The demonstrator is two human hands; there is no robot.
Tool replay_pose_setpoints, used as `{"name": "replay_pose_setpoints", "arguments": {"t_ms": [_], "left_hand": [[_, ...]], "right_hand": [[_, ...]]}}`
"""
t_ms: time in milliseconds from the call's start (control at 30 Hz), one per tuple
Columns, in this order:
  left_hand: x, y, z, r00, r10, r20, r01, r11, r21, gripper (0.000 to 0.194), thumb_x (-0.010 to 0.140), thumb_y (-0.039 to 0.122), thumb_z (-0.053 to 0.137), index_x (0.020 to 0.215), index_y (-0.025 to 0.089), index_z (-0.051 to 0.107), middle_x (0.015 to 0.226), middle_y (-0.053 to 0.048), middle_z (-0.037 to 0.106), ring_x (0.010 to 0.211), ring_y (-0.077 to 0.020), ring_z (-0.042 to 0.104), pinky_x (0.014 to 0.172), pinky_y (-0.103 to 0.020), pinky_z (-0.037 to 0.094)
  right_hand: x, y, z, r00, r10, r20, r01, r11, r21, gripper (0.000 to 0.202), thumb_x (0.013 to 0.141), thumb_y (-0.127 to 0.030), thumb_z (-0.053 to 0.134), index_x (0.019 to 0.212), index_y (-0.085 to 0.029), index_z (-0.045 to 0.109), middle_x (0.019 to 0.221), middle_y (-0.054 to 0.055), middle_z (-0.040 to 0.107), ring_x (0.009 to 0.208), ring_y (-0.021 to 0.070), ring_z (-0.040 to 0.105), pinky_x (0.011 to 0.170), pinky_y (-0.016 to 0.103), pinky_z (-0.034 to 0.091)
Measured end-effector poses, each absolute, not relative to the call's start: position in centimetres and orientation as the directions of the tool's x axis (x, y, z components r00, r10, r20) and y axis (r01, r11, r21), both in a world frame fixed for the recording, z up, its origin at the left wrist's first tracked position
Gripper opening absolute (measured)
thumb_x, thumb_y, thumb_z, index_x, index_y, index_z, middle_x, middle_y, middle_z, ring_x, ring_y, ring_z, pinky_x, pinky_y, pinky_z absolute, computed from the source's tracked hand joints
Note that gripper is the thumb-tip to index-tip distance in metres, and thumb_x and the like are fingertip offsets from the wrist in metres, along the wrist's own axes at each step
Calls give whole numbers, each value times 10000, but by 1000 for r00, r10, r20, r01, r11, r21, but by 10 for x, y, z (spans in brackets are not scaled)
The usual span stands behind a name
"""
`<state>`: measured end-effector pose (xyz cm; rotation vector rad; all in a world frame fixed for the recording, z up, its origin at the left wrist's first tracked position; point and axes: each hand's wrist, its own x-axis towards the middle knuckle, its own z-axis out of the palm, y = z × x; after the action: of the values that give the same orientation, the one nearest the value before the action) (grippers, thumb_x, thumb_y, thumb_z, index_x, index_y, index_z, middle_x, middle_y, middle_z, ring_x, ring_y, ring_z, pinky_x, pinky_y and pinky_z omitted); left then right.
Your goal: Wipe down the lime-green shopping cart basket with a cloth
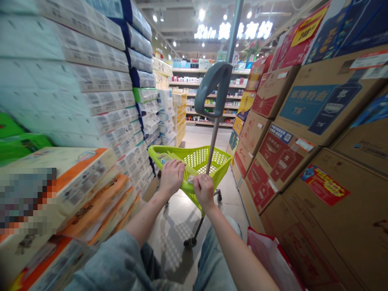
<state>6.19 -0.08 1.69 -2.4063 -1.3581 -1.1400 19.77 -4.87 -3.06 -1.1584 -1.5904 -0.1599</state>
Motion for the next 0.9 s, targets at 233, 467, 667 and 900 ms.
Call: {"name": "replay_pose_setpoints", "arguments": {"t_ms": [233,467,667,900], "left_hand": [[39,25,22,414,649,639,782,-613,116,360,914,352,307,953,225,642,1093,-62,621,1097,-222,490,993,-425,302],[51,26,11,325,673,664,831,-539,139,350,901,353,322,1010,235,633,1133,-78,604,1178,-264,436,1025,-508,244],[63,18,12,261,685,680,839,-509,191,353,903,334,316,994,207,632,1133,-103,603,1186,-294,431,1027,-548,209],[67,19,11,249,688,682,833,-512,212,319,897,327,336,1004,208,612,1146,-93,599,1202,-282,431,1045,-540,196]], "right_hand": [[214,-50,-24,165,602,781,683,501,-531,290,862,-270,379,600,-205,485,638,7,534,664,145,503,676,295,393],[229,-63,-22,179,611,771,665,502,-553,281,878,-274,369,664,-202,537,712,26,565,746,162,535,719,320,432],[196,-83,-35,222,451,865,863,321,-389,257,889,-230,382,1033,-215,594,1101,97,540,1131,234,435,975,460,341],[187,-60,2,70,751,657,987,43,-153,291,880,-285,396,785,-159,640,732,131,634,750,225,574,730,370,419]]}}
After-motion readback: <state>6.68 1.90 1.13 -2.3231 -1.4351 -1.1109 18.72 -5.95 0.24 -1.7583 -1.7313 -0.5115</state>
